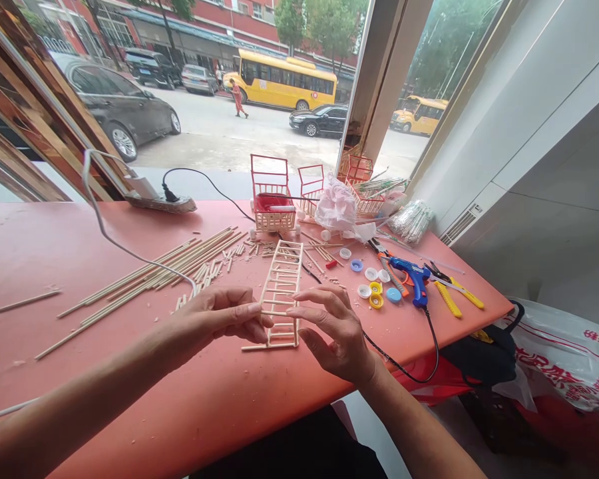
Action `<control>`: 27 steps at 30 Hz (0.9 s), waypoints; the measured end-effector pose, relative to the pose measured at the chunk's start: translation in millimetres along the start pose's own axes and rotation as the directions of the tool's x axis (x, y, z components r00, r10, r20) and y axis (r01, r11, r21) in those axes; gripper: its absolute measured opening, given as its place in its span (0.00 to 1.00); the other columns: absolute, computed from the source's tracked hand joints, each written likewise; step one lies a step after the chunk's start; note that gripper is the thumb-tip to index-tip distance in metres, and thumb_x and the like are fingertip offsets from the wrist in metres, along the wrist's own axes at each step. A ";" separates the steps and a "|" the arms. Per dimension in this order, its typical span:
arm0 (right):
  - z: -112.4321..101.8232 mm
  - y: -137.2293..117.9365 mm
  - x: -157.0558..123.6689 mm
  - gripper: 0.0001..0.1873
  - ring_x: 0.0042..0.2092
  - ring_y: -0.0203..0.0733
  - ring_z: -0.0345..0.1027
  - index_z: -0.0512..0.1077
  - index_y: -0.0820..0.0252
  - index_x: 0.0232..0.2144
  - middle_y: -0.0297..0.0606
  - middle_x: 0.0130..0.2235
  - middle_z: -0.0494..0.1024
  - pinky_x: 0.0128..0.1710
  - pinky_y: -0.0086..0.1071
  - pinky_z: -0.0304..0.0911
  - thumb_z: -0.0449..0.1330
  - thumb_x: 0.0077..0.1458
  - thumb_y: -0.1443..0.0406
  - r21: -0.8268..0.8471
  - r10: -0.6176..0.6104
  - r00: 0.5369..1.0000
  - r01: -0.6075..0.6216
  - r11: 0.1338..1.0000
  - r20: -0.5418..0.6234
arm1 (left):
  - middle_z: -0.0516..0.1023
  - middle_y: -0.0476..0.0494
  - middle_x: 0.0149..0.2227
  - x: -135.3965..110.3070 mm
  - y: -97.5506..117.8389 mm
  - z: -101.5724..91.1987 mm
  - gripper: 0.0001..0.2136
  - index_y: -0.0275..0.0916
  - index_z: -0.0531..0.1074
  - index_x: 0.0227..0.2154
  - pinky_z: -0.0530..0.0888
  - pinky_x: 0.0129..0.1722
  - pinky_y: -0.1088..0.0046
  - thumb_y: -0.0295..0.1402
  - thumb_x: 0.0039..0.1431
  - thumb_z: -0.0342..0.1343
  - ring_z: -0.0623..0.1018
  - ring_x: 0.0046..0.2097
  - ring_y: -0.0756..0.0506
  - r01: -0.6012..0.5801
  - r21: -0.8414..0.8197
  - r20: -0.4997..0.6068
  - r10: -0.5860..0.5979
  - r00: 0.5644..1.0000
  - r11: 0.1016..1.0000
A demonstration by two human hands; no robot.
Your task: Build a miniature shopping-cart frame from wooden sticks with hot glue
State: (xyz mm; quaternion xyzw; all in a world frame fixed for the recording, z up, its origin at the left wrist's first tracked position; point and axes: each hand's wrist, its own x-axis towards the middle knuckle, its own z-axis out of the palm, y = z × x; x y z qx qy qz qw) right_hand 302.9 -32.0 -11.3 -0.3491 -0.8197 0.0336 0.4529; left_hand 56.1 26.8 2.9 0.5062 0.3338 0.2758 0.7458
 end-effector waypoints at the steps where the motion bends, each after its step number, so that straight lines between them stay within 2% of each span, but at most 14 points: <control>1: 0.1 0.1 -0.2 0.15 0.56 0.48 0.69 0.76 0.53 0.54 0.43 0.53 0.77 0.57 0.46 0.65 0.58 0.67 0.65 0.001 0.002 1.000 -0.002 1.000 0.001 | 0.87 0.34 0.38 -0.2 0.0 -0.1 0.18 0.34 0.76 0.28 0.82 0.41 0.65 0.46 0.55 0.70 0.86 0.36 0.41 0.001 -0.001 0.002 -0.001 1.000 1.000; 16: -0.5 -1.1 0.7 0.14 0.56 0.49 0.68 0.76 0.55 0.52 0.44 0.53 0.77 0.57 0.46 0.65 0.59 0.66 0.67 -0.012 -0.003 1.000 0.003 1.000 0.003 | 0.87 0.35 0.37 -1.2 2.0 1.1 0.20 0.35 0.75 0.27 0.82 0.40 0.65 0.48 0.53 0.71 0.86 0.35 0.42 0.011 0.009 -0.017 -0.010 1.000 1.000; 27: -0.3 -2.7 1.6 0.15 0.55 0.49 0.69 0.76 0.51 0.54 0.43 0.52 0.77 0.56 0.48 0.66 0.58 0.67 0.65 -0.015 0.005 1.000 -0.005 1.000 0.001 | 0.87 0.34 0.37 -1.5 2.6 2.0 0.19 0.35 0.74 0.26 0.83 0.40 0.65 0.46 0.56 0.70 0.86 0.36 0.41 0.005 0.008 -0.017 -0.005 1.000 1.000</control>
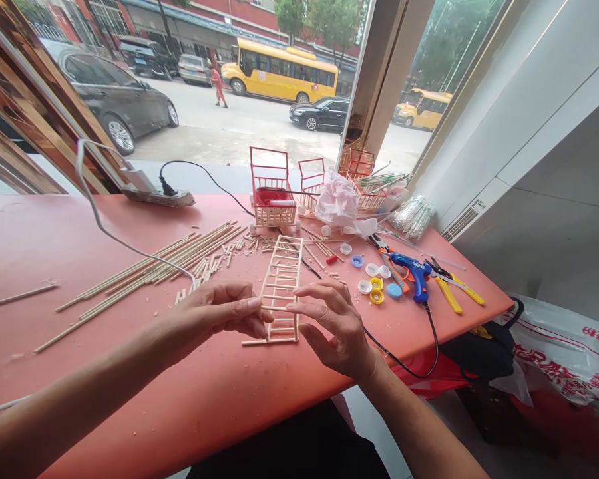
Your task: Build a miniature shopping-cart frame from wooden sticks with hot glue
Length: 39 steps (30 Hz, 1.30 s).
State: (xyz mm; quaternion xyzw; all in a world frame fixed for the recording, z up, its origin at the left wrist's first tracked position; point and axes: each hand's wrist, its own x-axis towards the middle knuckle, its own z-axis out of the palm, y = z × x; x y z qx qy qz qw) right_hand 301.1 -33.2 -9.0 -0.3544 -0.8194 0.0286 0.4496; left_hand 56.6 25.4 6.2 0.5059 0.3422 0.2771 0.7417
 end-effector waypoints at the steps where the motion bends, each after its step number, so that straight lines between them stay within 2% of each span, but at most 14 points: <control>1: -0.1 -0.1 0.0 0.15 0.55 0.50 0.69 0.76 0.51 0.54 0.43 0.52 0.77 0.56 0.48 0.66 0.58 0.67 0.65 0.000 0.000 1.000 0.000 1.000 -0.001 | 0.87 0.34 0.37 0.1 0.1 0.0 0.19 0.35 0.74 0.26 0.83 0.40 0.66 0.46 0.56 0.70 0.86 0.36 0.41 -0.001 -0.002 0.002 0.001 1.000 1.000; 19: -0.2 -1.0 0.5 0.14 0.54 0.50 0.71 0.77 0.51 0.53 0.44 0.51 0.79 0.55 0.48 0.68 0.58 0.67 0.65 -0.014 -0.001 1.000 0.000 1.000 -0.013 | 0.87 0.34 0.36 0.1 2.9 0.4 0.19 0.35 0.74 0.26 0.82 0.40 0.63 0.47 0.54 0.70 0.86 0.35 0.40 0.008 0.008 -0.007 -0.008 1.000 1.000; 26: -0.6 -1.6 0.9 0.13 0.54 0.50 0.71 0.78 0.53 0.51 0.44 0.51 0.79 0.55 0.48 0.68 0.58 0.67 0.64 -0.023 0.002 1.000 -0.003 1.000 -0.011 | 0.87 0.35 0.38 -4.7 9.8 4.5 0.17 0.35 0.75 0.27 0.82 0.43 0.64 0.45 0.57 0.69 0.86 0.37 0.41 0.029 0.029 -0.009 -0.029 1.000 0.999; 39: 0.4 0.1 0.2 0.14 0.54 0.50 0.71 0.77 0.52 0.52 0.44 0.52 0.79 0.55 0.50 0.68 0.59 0.67 0.64 -0.036 0.005 1.000 -0.005 0.999 -0.003 | 0.86 0.35 0.35 -1.3 3.9 1.3 0.20 0.36 0.73 0.24 0.82 0.42 0.60 0.48 0.51 0.71 0.85 0.35 0.39 0.000 0.005 -0.008 0.000 1.000 1.000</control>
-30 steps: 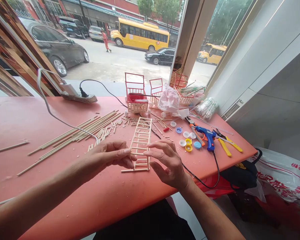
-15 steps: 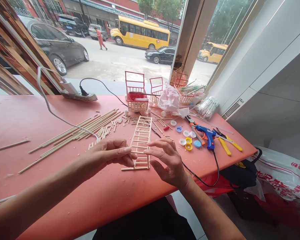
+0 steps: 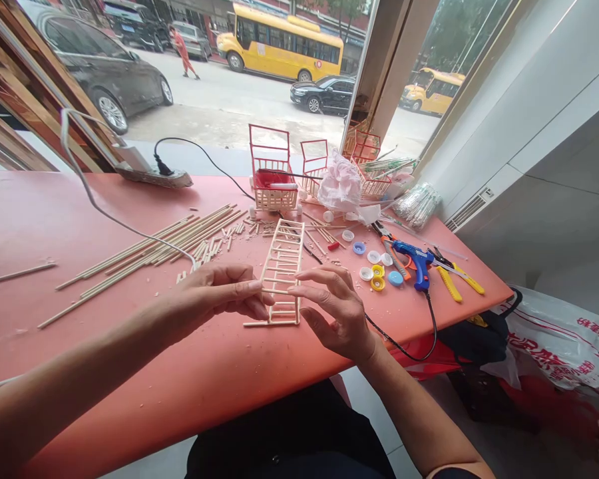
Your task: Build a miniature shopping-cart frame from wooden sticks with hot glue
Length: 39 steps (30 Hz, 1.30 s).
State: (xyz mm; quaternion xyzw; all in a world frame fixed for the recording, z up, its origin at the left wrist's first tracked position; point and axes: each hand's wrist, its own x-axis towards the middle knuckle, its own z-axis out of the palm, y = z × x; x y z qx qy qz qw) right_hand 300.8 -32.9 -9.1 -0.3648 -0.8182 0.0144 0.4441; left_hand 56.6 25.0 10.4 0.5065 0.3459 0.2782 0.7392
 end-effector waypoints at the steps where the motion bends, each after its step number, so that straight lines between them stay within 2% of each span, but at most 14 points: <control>1: -0.1 -0.2 0.4 0.14 0.54 0.50 0.71 0.78 0.52 0.52 0.44 0.52 0.79 0.55 0.50 0.68 0.59 0.67 0.64 0.002 -0.001 1.000 0.001 1.000 0.000 | 0.86 0.35 0.35 -0.6 0.9 0.3 0.20 0.36 0.73 0.24 0.82 0.42 0.59 0.48 0.51 0.71 0.85 0.35 0.39 0.000 0.001 -0.001 0.000 1.000 1.000; 8: 0.0 -0.8 2.5 0.15 0.53 0.51 0.71 0.78 0.49 0.53 0.43 0.51 0.80 0.56 0.50 0.67 0.58 0.67 0.63 0.010 -0.011 1.000 0.011 1.000 -0.017 | 0.86 0.33 0.35 -1.5 4.4 1.3 0.20 0.36 0.72 0.23 0.81 0.45 0.57 0.47 0.51 0.71 0.85 0.36 0.39 0.024 0.020 -0.022 -0.023 0.999 1.000; 14: 0.1 1.2 0.7 0.15 0.54 0.51 0.71 0.78 0.52 0.53 0.45 0.52 0.79 0.56 0.50 0.67 0.59 0.67 0.63 0.010 -0.009 1.000 0.009 1.000 -0.004 | 0.86 0.34 0.34 -0.5 5.6 3.2 0.23 0.36 0.71 0.22 0.82 0.42 0.58 0.49 0.46 0.74 0.85 0.34 0.40 0.023 -0.004 -0.028 -0.023 0.999 1.000; 24: -0.2 -0.9 1.3 0.14 0.54 0.51 0.72 0.78 0.51 0.52 0.43 0.51 0.80 0.55 0.50 0.68 0.58 0.67 0.62 -0.033 0.004 1.000 -0.004 0.999 0.002 | 0.86 0.34 0.35 0.1 2.0 1.3 0.20 0.36 0.72 0.23 0.82 0.43 0.58 0.48 0.51 0.71 0.85 0.35 0.39 -0.001 0.006 -0.011 0.001 1.000 1.000; 39: 0.3 0.0 0.6 0.14 0.54 0.51 0.71 0.77 0.52 0.53 0.44 0.52 0.79 0.56 0.49 0.67 0.59 0.66 0.64 -0.011 0.000 1.000 0.000 1.000 0.004 | 0.86 0.33 0.35 -0.2 1.7 1.5 0.19 0.35 0.74 0.24 0.82 0.42 0.60 0.46 0.52 0.71 0.85 0.35 0.40 -0.006 -0.013 -0.008 0.006 1.000 1.000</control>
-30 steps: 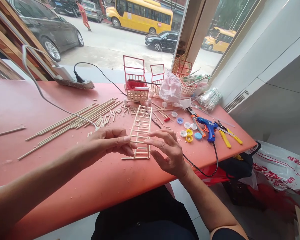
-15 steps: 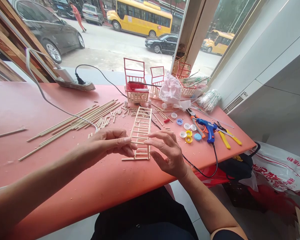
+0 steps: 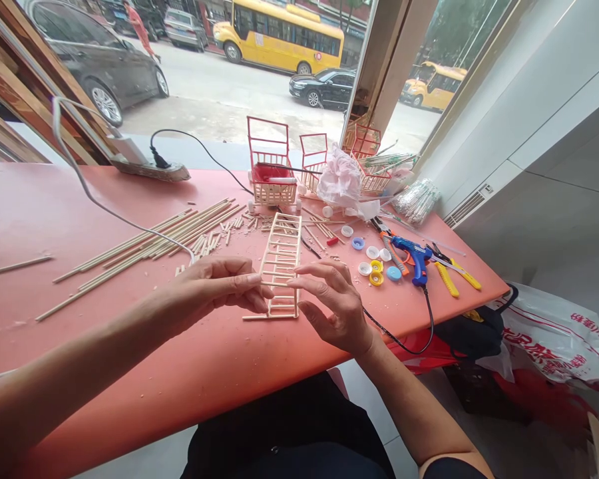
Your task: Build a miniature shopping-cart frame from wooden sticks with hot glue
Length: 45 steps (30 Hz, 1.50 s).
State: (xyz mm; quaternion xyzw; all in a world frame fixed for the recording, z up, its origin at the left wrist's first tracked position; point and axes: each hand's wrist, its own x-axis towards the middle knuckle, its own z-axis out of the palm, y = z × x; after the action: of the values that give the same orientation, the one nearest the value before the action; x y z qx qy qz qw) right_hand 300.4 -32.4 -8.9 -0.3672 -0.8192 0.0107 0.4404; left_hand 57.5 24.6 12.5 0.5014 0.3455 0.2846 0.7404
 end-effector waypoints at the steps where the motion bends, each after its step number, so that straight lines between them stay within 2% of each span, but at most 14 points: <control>1: -0.1 -0.3 0.2 0.14 0.54 0.51 0.71 0.77 0.52 0.52 0.45 0.52 0.79 0.56 0.49 0.67 0.59 0.66 0.64 0.002 -0.001 1.000 0.001 1.000 0.000 | 0.86 0.34 0.35 0.1 -0.2 0.1 0.19 0.35 0.74 0.24 0.82 0.42 0.60 0.46 0.52 0.71 0.85 0.34 0.40 -0.001 -0.003 0.001 0.001 1.000 1.000; 14: 1.2 1.8 -1.7 0.15 0.55 0.51 0.71 0.75 0.53 0.54 0.45 0.53 0.79 0.57 0.49 0.65 0.60 0.66 0.64 0.022 0.001 1.000 -0.001 1.000 0.017 | 0.86 0.35 0.35 -1.3 1.8 1.6 0.19 0.34 0.75 0.24 0.82 0.40 0.63 0.47 0.51 0.72 0.85 0.33 0.42 0.002 -0.004 -0.016 -0.002 1.000 1.000; 20: 2.2 1.3 -2.0 0.23 0.57 0.52 0.71 0.68 0.53 0.61 0.46 0.53 0.79 0.57 0.51 0.66 0.61 0.65 0.64 0.027 -0.013 1.000 0.014 1.000 -0.020 | 0.87 0.35 0.35 -1.8 -0.6 1.0 0.18 0.34 0.75 0.24 0.82 0.40 0.65 0.44 0.53 0.71 0.85 0.34 0.42 -0.007 -0.015 -0.016 0.006 1.000 1.000; 23: 2.2 -0.3 -1.7 0.20 0.55 0.52 0.72 0.69 0.53 0.57 0.46 0.52 0.79 0.56 0.51 0.67 0.61 0.64 0.65 0.026 0.010 0.999 -0.009 1.000 -0.044 | 0.87 0.35 0.35 -1.1 -1.0 0.7 0.18 0.34 0.75 0.24 0.82 0.39 0.66 0.44 0.53 0.71 0.85 0.34 0.42 -0.009 -0.010 -0.016 0.009 1.000 1.000; 27: 3.0 -1.3 -0.3 0.08 0.50 0.48 0.74 0.74 0.54 0.46 0.42 0.46 0.80 0.52 0.46 0.68 0.61 0.64 0.67 0.054 0.117 0.992 -0.114 0.992 -0.049 | 0.87 0.35 0.35 0.0 -2.1 0.2 0.18 0.34 0.75 0.24 0.82 0.39 0.66 0.44 0.52 0.72 0.85 0.34 0.43 -0.005 -0.021 -0.015 0.005 1.000 1.000; 30: 4.8 0.2 1.4 0.04 0.48 0.46 0.74 0.76 0.55 0.42 0.41 0.43 0.80 0.51 0.43 0.67 0.60 0.66 0.65 0.150 0.227 0.974 -0.224 0.963 -0.001 | 0.87 0.35 0.35 0.4 -2.8 0.2 0.18 0.34 0.75 0.24 0.83 0.39 0.67 0.44 0.52 0.72 0.85 0.33 0.43 -0.006 -0.028 -0.020 0.006 1.000 1.000; 34: 8.7 2.5 3.6 0.09 0.44 0.43 0.72 0.76 0.55 0.39 0.38 0.40 0.79 0.45 0.37 0.66 0.59 0.68 0.58 0.322 0.416 0.904 -0.426 0.846 0.103 | 0.87 0.35 0.35 1.8 -3.0 0.0 0.18 0.34 0.76 0.25 0.83 0.39 0.66 0.44 0.52 0.72 0.85 0.34 0.42 -0.002 -0.031 -0.013 0.002 1.000 1.000; 37: 11.1 2.8 5.2 0.13 0.39 0.40 0.69 0.75 0.56 0.36 0.37 0.37 0.78 0.41 0.35 0.63 0.61 0.66 0.54 0.359 0.502 0.852 -0.519 0.776 0.147 | 0.87 0.35 0.36 2.6 -2.5 0.0 0.18 0.34 0.76 0.25 0.83 0.40 0.65 0.45 0.51 0.72 0.85 0.34 0.42 -0.009 -0.029 -0.015 0.008 1.000 1.000; 40: 11.3 1.8 7.6 0.15 0.37 0.39 0.68 0.74 0.57 0.33 0.35 0.34 0.77 0.39 0.33 0.62 0.61 0.66 0.52 0.391 0.540 0.822 -0.564 0.727 0.183 | 0.87 0.35 0.35 2.1 -1.9 0.4 0.20 0.35 0.74 0.23 0.83 0.39 0.65 0.47 0.50 0.72 0.86 0.34 0.42 -0.015 -0.019 -0.023 0.014 1.000 1.000; 45: 8.8 -0.6 11.5 0.18 0.39 0.40 0.71 0.76 0.57 0.31 0.36 0.34 0.78 0.43 0.33 0.65 0.60 0.66 0.51 0.453 0.541 0.809 -0.581 0.676 0.230 | 0.87 0.36 0.35 0.6 -1.3 0.7 0.20 0.36 0.72 0.21 0.83 0.39 0.66 0.46 0.50 0.72 0.86 0.34 0.42 -0.016 -0.026 -0.015 0.016 1.000 1.000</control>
State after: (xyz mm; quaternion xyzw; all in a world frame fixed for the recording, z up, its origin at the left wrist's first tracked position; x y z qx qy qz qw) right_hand 289.7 -23.1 -5.9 -0.4719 -0.6508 0.3724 0.4638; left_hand 58.6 24.2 11.3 0.4923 0.3431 0.2986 0.7421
